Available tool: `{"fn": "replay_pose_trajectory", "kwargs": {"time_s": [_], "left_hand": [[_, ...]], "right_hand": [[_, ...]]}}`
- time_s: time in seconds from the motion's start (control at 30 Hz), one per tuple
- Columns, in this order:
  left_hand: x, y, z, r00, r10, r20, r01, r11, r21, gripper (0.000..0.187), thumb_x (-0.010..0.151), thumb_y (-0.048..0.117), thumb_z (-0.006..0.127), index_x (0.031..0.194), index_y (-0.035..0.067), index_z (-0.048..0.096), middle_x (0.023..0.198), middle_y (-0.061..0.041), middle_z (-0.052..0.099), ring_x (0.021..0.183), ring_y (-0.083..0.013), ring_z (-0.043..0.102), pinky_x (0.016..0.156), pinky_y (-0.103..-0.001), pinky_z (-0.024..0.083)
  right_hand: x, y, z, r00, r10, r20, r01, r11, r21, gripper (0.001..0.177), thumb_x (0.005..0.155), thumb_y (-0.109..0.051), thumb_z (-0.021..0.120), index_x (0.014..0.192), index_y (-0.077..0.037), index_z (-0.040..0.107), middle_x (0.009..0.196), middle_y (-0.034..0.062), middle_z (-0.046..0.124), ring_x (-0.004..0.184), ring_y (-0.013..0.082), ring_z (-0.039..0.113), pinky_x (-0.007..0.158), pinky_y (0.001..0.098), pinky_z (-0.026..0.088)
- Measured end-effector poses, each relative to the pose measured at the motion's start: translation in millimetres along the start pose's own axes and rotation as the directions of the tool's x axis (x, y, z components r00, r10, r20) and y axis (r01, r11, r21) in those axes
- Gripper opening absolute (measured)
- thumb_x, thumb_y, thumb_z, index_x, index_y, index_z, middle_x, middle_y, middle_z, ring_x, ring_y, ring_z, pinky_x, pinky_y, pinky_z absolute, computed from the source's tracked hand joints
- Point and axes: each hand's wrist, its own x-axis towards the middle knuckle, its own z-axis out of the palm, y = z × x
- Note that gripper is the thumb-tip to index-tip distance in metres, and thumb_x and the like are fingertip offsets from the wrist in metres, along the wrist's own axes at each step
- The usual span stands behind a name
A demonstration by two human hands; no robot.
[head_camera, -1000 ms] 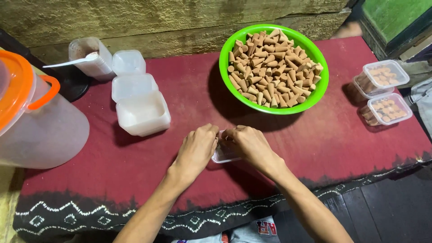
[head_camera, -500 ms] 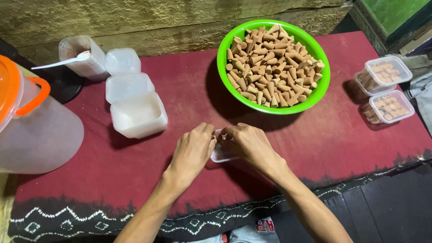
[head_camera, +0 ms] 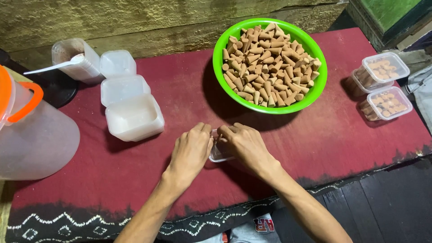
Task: Packing incense cones from a large bowl into small plastic containers for retail.
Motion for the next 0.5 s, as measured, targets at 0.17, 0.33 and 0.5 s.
{"fn": "replay_pose_trajectory", "kwargs": {"time_s": [0.17, 0.33, 0.5], "left_hand": [[2.4, -4.4, 8.7, 1.000, 0.000, -0.010, 0.000, 1.000, 0.010, 0.012, 0.097, 0.025, 0.057, 0.103, 0.015, 0.060, 0.092, -0.007, 0.066, 0.087, -0.0391, 0.074, 0.075, -0.055, 0.062], [1.1, -1.4, 8.1, 0.999, 0.025, -0.036, -0.024, 0.999, 0.022, 0.012, 0.096, 0.023, 0.058, 0.105, 0.015, 0.060, 0.090, -0.008, 0.067, 0.085, -0.0399, 0.074, 0.074, -0.055, 0.062], [-0.4, -2.5, 12.9, 0.992, 0.076, -0.098, -0.062, 0.989, 0.136, 0.010, 0.096, 0.021, 0.058, 0.104, 0.016, 0.060, 0.087, -0.006, 0.066, 0.082, -0.0370, 0.075, 0.073, -0.051, 0.063]], "right_hand": [[1.5, -1.0, 0.1, 1.000, -0.004, -0.018, 0.004, 1.000, 0.004, 0.013, 0.093, -0.027, 0.069, 0.096, -0.016, 0.064, 0.074, 0.0063, 0.070, 0.077, 0.0226, 0.068, 0.071, 0.0323, 0.057], [2.3, 3.8, 12.1, 0.999, -0.014, -0.036, 0.014, 1.000, -0.014, 0.014, 0.092, -0.027, 0.069, 0.097, -0.016, 0.064, 0.075, 0.0062, 0.070, 0.078, 0.0225, 0.067, 0.072, 0.0321, 0.056], [2.6, 1.2, 9.1, 0.999, -0.024, -0.030, 0.023, 0.999, -0.044, 0.014, 0.093, -0.028, 0.067, 0.099, -0.016, 0.063, 0.077, 0.0052, 0.072, 0.080, 0.0224, 0.068, 0.073, 0.0318, 0.055]]}}
